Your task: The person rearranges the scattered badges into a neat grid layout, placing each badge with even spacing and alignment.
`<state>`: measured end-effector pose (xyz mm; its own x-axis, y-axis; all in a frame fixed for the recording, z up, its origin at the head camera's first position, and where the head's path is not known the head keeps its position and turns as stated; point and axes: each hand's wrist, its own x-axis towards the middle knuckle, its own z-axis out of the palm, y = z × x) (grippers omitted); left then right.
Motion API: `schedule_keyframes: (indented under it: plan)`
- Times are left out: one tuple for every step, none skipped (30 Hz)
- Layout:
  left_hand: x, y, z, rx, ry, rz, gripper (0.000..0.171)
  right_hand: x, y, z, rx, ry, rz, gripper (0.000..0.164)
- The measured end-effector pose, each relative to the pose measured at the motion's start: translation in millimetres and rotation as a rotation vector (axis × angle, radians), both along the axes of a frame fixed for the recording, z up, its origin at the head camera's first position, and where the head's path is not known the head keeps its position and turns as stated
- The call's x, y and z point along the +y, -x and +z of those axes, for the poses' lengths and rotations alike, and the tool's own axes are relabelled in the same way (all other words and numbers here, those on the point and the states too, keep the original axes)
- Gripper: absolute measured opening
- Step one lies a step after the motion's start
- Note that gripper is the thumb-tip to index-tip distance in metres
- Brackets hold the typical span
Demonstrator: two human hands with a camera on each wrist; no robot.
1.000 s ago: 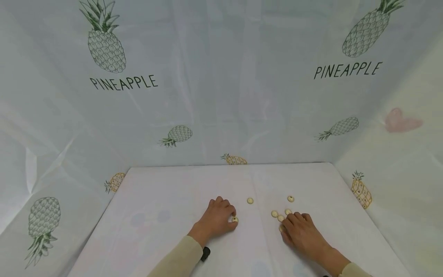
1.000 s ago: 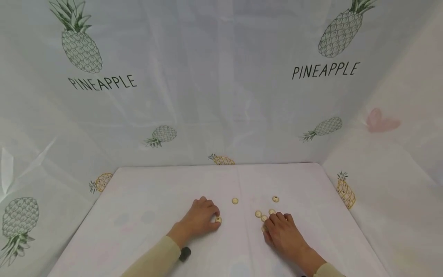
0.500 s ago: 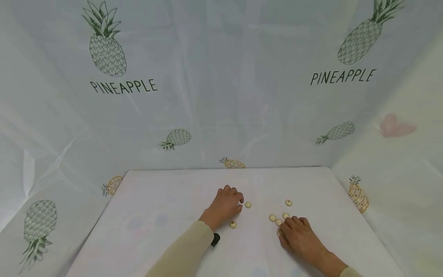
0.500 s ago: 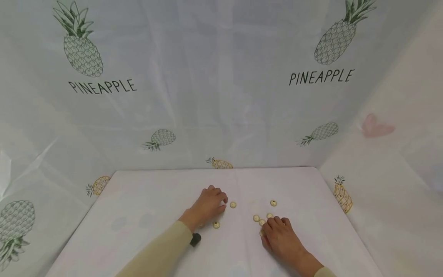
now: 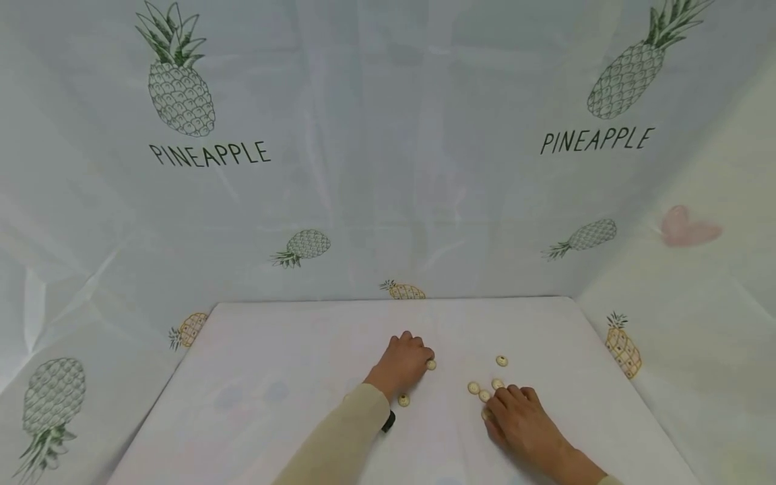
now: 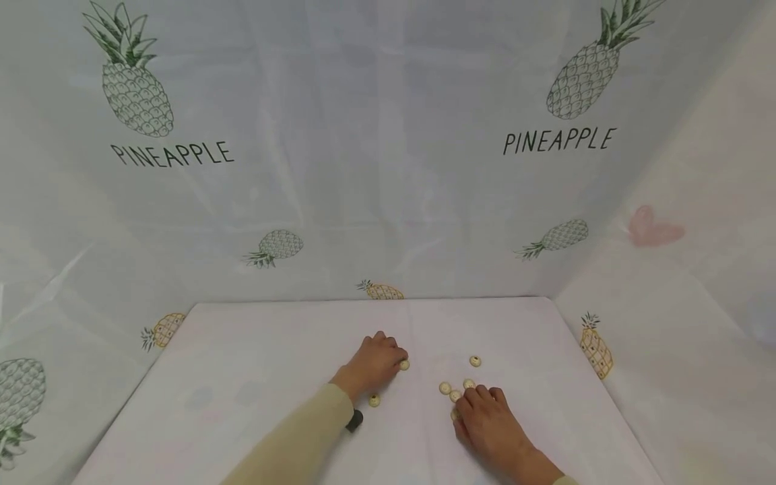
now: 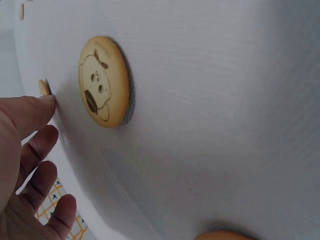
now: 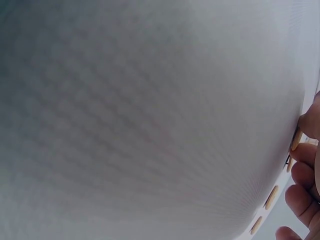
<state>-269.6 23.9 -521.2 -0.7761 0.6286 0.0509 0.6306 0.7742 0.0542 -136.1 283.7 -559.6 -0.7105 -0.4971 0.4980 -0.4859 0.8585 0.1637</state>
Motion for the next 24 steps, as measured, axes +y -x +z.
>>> schedule_keyframes:
  plan:
    - [0.2,0.2,-0.8,0.007,0.006,0.001,0.02,-0.3,-0.4,0.0,0.001,0.0,0.001,0.03]
    - [0.5,0.4,-1.6,0.017,0.016,0.003,0.019,-0.6,-0.6,0.1,0.0,0.001,0.0,0.03]
    - [0.8,0.6,-2.1,0.024,0.022,0.006,0.019,-0.8,-0.8,0.1,-0.003,0.001,0.0,0.03]
    - [1.0,0.9,-2.5,0.026,0.027,0.011,0.018,-1.0,-1.0,0.1,-0.007,0.001,-0.002,0.03]
    - [1.0,1.0,-2.6,0.028,0.029,0.016,0.018,-1.3,-1.1,0.0,-0.01,-0.001,-0.005,0.031]
    - [0.9,1.2,-2.6,0.025,0.032,0.02,0.019,-1.4,-1.0,0.0,-0.013,-0.004,-0.008,0.031]
    - [0.8,1.2,-2.4,0.017,0.028,0.026,0.02,-1.6,-1.0,0.1,-0.015,-0.006,-0.01,0.031]
    - [0.5,1.2,-2.3,0.009,0.022,0.032,0.022,-1.7,-0.9,0.2,-0.018,-0.006,-0.013,0.031]
    - [0.1,1.2,-2.3,0.002,0.014,0.038,0.024,-1.9,-0.8,0.4,-0.02,-0.007,-0.015,0.031]
    - [-0.1,1.1,-2.0,-0.002,0.009,0.041,0.024,-2.0,-0.9,0.6,-0.021,-0.008,-0.017,0.031]
    - [-0.3,0.6,-1.2,-0.002,0.007,0.04,0.024,-2.1,-0.9,0.9,-0.022,-0.009,-0.02,0.031]
    - [-0.3,0.3,-0.6,-0.007,0.005,0.038,0.025,-2.1,-0.9,1.2,-0.023,-0.009,-0.022,0.03]
    - [0.0,0.0,0.3,-0.014,0.004,0.033,0.025,-2.2,-1.0,1.5,-0.024,-0.01,-0.024,0.03]
    - [0.2,-0.4,0.9,-0.02,0.008,0.026,0.026,-2.3,-1.1,1.7,-0.026,-0.009,-0.026,0.031]
    - [0.5,-0.6,0.7,-0.027,0.017,0.018,0.027,-2.4,-1.3,1.9,-0.029,-0.008,-0.028,0.031]
    - [0.8,-0.8,0.5,-0.035,0.02,0.01,0.027,-2.5,-1.6,2.0,-0.032,-0.007,-0.031,0.031]
    - [1.1,-1.3,0.7,-0.045,0.024,0.003,0.027,-2.5,-1.7,1.8,-0.033,-0.003,-0.032,0.031]
    - [1.4,-1.3,0.2,-0.052,0.027,-0.001,0.026,-2.4,-1.9,1.6,-0.035,-0.001,-0.031,0.031]
    - [1.7,-1.2,-0.5,-0.058,0.028,-0.003,0.024,-2.4,-1.9,1.6,-0.036,0.001,-0.032,0.031]
    - [1.8,-1.0,-1.2,-0.059,0.028,-0.004,0.022,-2.3,-1.9,1.5,-0.038,0.005,-0.031,0.031]
    - [2.0,-0.9,-1.5,-0.056,0.026,-0.005,0.02,-2.1,-1.9,1.3,-0.039,0.007,-0.03,0.031]
    - [1.5,-1.2,-2.2,-0.051,0.025,-0.007,0.019,-2.3,-2.2,0.6,-0.039,0.006,-0.029,0.031]
    - [0.9,-1.6,-2.7,-0.043,0.028,-0.011,0.02,-2.5,-2.3,0.0,-0.038,0.006,-0.028,0.03]
    - [0.5,-1.9,-3.3,-0.029,0.035,-0.018,0.02,-2.7,-2.7,-0.4,-0.038,0.004,-0.029,0.03]
